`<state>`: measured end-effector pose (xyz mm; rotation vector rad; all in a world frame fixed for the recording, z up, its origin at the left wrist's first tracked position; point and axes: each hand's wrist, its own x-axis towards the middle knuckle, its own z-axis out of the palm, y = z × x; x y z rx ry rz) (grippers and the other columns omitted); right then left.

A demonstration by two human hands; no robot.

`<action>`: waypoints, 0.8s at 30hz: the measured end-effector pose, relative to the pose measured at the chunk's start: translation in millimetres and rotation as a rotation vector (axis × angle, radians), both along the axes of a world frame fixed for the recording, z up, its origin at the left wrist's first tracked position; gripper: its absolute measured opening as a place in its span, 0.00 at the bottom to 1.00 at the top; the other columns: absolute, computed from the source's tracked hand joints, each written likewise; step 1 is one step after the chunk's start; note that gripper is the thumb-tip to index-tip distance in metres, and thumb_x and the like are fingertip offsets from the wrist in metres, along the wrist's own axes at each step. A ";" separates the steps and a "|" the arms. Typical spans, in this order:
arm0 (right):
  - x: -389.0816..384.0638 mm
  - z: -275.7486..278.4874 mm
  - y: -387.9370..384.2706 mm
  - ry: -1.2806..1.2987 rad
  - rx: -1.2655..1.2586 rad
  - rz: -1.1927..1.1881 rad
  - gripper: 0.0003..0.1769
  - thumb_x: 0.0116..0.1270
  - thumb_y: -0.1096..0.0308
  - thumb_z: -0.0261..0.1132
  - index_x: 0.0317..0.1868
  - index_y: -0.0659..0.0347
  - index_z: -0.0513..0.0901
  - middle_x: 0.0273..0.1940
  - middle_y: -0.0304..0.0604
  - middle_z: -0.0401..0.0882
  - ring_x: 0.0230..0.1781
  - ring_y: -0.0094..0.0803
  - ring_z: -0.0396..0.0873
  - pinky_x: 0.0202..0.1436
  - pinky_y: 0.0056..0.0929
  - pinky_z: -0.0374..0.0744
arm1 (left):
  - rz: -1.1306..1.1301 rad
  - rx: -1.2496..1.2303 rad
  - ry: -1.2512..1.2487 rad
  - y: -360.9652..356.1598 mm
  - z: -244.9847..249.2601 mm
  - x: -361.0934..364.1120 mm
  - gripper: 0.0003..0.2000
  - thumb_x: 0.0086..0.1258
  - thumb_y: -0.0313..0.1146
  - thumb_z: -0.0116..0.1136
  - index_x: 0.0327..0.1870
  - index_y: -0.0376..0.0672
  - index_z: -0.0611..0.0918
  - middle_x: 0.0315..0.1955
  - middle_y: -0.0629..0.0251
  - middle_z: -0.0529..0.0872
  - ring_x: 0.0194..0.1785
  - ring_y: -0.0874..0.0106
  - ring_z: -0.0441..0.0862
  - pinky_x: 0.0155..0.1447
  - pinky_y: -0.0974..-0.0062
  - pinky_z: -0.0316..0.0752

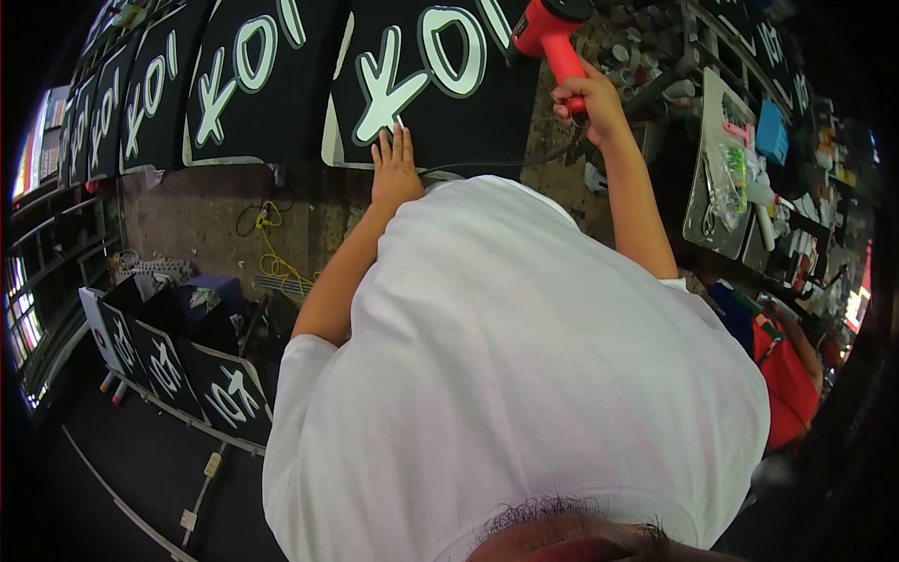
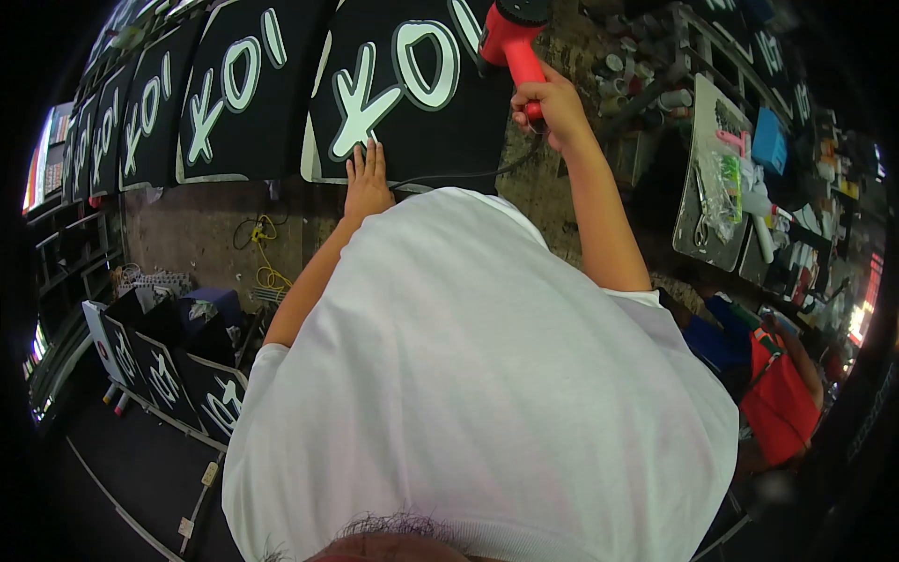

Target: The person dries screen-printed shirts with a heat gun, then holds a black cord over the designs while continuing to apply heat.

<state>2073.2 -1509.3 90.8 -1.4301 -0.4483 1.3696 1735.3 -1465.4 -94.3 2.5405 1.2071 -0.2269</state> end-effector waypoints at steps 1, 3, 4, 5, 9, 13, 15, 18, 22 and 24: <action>-3.5 1.4 -3.4 0.001 -0.003 -0.003 0.43 0.55 0.80 0.63 0.76 0.58 0.70 0.26 0.41 0.75 0.18 0.28 0.77 0.20 0.27 0.73 | 0.037 -0.022 0.000 -2.0 0.3 0.3 0.45 0.66 0.35 0.57 0.84 0.35 0.52 0.85 0.52 0.49 0.86 0.42 0.42 0.85 0.42 0.40; -11.6 3.7 -6.0 -0.170 -0.011 0.025 0.43 0.55 0.80 0.64 0.76 0.59 0.69 0.26 0.40 0.75 0.18 0.29 0.77 0.19 0.27 0.72 | 0.069 -0.045 0.001 -4.4 3.8 1.4 0.45 0.66 0.36 0.57 0.84 0.35 0.51 0.85 0.52 0.48 0.86 0.43 0.42 0.85 0.40 0.39; -9.9 4.9 -6.5 -0.169 -0.011 0.023 0.43 0.55 0.80 0.64 0.76 0.59 0.69 0.26 0.40 0.75 0.18 0.29 0.77 0.19 0.27 0.72 | 0.065 -0.053 0.045 -4.1 7.0 1.5 0.45 0.67 0.37 0.57 0.84 0.34 0.51 0.85 0.52 0.48 0.87 0.43 0.41 0.85 0.39 0.38; -6.7 6.6 -7.4 -0.082 -0.007 0.013 0.43 0.55 0.81 0.64 0.76 0.59 0.70 0.26 0.40 0.74 0.18 0.29 0.77 0.19 0.27 0.72 | 0.061 -0.060 0.089 -4.4 10.2 1.7 0.45 0.67 0.38 0.58 0.84 0.34 0.51 0.86 0.53 0.48 0.87 0.43 0.41 0.85 0.38 0.37; -6.2 -1.0 -2.7 -0.095 0.015 0.051 0.42 0.54 0.81 0.64 0.73 0.60 0.71 0.26 0.40 0.75 0.17 0.28 0.77 0.20 0.27 0.73 | 0.072 -0.032 0.118 -10.1 9.3 2.7 0.45 0.69 0.40 0.57 0.85 0.36 0.51 0.86 0.54 0.48 0.87 0.43 0.41 0.84 0.36 0.37; -4.9 -5.8 10.9 -0.049 0.025 0.037 0.40 0.54 0.82 0.64 0.72 0.60 0.72 0.27 0.40 0.75 0.17 0.27 0.76 0.20 0.27 0.74 | 0.107 -0.028 0.141 -16.5 12.7 1.0 0.44 0.71 0.41 0.56 0.86 0.44 0.50 0.86 0.54 0.48 0.87 0.44 0.41 0.84 0.34 0.35; -6.7 -5.4 20.9 -0.158 0.028 0.107 0.39 0.57 0.78 0.64 0.73 0.59 0.72 0.26 0.39 0.74 0.19 0.26 0.76 0.22 0.27 0.72 | 0.118 -0.039 0.170 -17.9 16.0 0.4 0.44 0.71 0.42 0.56 0.86 0.46 0.50 0.86 0.54 0.48 0.87 0.45 0.41 0.83 0.34 0.35; -4.8 -15.1 37.9 -0.204 0.118 0.118 0.39 0.57 0.78 0.65 0.73 0.58 0.72 0.27 0.39 0.75 0.19 0.26 0.76 0.22 0.27 0.73 | 0.125 -0.070 0.158 -17.5 15.4 -0.7 0.42 0.72 0.42 0.54 0.86 0.47 0.51 0.86 0.54 0.47 0.87 0.45 0.41 0.83 0.32 0.34; -1.4 -6.1 60.4 -0.228 0.151 0.142 0.39 0.58 0.78 0.64 0.73 0.58 0.73 0.27 0.40 0.76 0.19 0.26 0.77 0.23 0.27 0.75 | 0.097 -0.078 0.158 -17.1 13.8 -4.5 0.40 0.73 0.43 0.52 0.86 0.45 0.54 0.85 0.53 0.50 0.87 0.44 0.43 0.82 0.32 0.33; 7.7 -9.1 72.0 -0.176 0.152 0.156 0.38 0.58 0.78 0.64 0.73 0.58 0.73 0.27 0.40 0.76 0.19 0.26 0.77 0.23 0.27 0.75 | 0.089 -0.095 0.166 -14.0 19.6 -5.5 0.39 0.74 0.43 0.51 0.85 0.45 0.55 0.85 0.52 0.51 0.87 0.44 0.44 0.82 0.31 0.33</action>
